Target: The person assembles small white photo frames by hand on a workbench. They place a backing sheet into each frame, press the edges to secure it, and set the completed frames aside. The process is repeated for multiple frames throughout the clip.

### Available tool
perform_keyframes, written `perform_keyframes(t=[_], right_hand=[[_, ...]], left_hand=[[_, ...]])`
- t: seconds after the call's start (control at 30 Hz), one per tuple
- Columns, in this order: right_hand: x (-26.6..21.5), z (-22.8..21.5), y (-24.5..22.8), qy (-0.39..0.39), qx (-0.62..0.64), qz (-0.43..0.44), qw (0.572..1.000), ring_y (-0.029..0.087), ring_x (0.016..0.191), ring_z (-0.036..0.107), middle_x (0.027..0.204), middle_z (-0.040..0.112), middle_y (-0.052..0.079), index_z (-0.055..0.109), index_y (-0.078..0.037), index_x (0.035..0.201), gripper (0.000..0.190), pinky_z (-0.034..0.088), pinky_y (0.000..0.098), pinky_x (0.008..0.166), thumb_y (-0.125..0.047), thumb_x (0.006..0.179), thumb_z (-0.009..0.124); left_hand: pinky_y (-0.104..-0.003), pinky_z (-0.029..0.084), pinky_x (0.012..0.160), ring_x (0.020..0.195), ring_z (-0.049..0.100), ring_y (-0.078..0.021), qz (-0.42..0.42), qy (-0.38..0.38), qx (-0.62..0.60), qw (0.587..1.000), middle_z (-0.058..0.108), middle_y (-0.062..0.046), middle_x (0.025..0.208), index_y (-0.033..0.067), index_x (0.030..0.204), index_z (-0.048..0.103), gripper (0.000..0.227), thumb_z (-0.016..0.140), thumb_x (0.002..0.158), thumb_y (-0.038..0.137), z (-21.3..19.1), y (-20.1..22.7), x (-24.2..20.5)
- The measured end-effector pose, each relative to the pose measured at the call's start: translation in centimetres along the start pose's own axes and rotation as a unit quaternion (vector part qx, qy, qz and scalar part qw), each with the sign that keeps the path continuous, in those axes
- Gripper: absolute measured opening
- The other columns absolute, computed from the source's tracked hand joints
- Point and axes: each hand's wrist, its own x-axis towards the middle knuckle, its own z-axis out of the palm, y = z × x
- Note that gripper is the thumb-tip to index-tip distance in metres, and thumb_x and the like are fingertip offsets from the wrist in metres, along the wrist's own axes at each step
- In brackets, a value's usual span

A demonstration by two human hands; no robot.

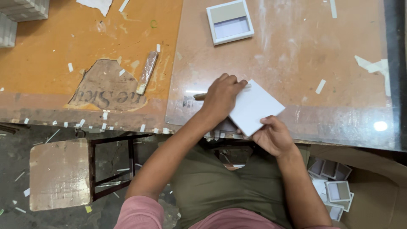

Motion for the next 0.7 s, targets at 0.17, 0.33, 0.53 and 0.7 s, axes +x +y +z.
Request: perform_keyframes(t=[0.17,0.33,0.53,0.7], right_hand=[[-0.4,3.1,-1.3,0.336,-0.372,0.079,0.862,0.049,0.103,0.07,0.12,0.07,0.037,0.053,0.017,0.137,0.066,0.055,0.0528,0.09,-0.027,0.09,0.07],[0.0,5.2,-1.7,0.342,-0.791,-0.168,0.479,0.049,0.132,0.043,0.142,0.048,0.034,0.039,0.014,0.143,0.116,0.036,0.0551,0.11,-0.039,0.057,0.096],[2.2,4.2,-0.2,0.292,-0.809,-0.165,0.483,0.048,0.136,0.037,0.145,0.045,0.031,0.035,0.011,0.143,0.129,0.027,0.0568,0.116,-0.042,0.046,0.103],[1.8,3.1,1.3,0.305,-0.775,-0.213,0.511,0.047,0.137,0.04,0.149,0.044,0.031,0.029,0.012,0.148,0.131,0.029,0.0552,0.119,-0.038,0.049,0.1]], left_hand=[[-0.041,0.05,0.084,0.099,0.061,-0.029,0.068,-0.017,0.069,0.995,0.067,-0.012,0.1,0.0009,0.115,0.074,0.036,0.06,0.082,-0.002,2.1,0.2,0.9],[-0.039,0.051,0.083,0.098,0.06,-0.0288,0.075,-0.007,0.079,0.994,0.065,-0.013,0.102,-0.0022,0.116,0.071,0.043,0.057,0.076,-0.005,2.1,0.3,1.8],[-0.04,0.048,0.085,0.099,0.059,-0.0277,0.09,0.012,0.084,0.992,0.063,-0.011,0.1,-0.0015,0.116,0.068,0.035,0.06,0.082,0.001,3.0,-0.5,3.6],[-0.039,0.048,0.087,0.1,0.058,-0.027,0.071,0.023,0.063,0.995,0.062,-0.01,0.101,-0.0012,0.116,0.07,0.034,0.061,0.084,0.003,3.3,0.3,3.2]])
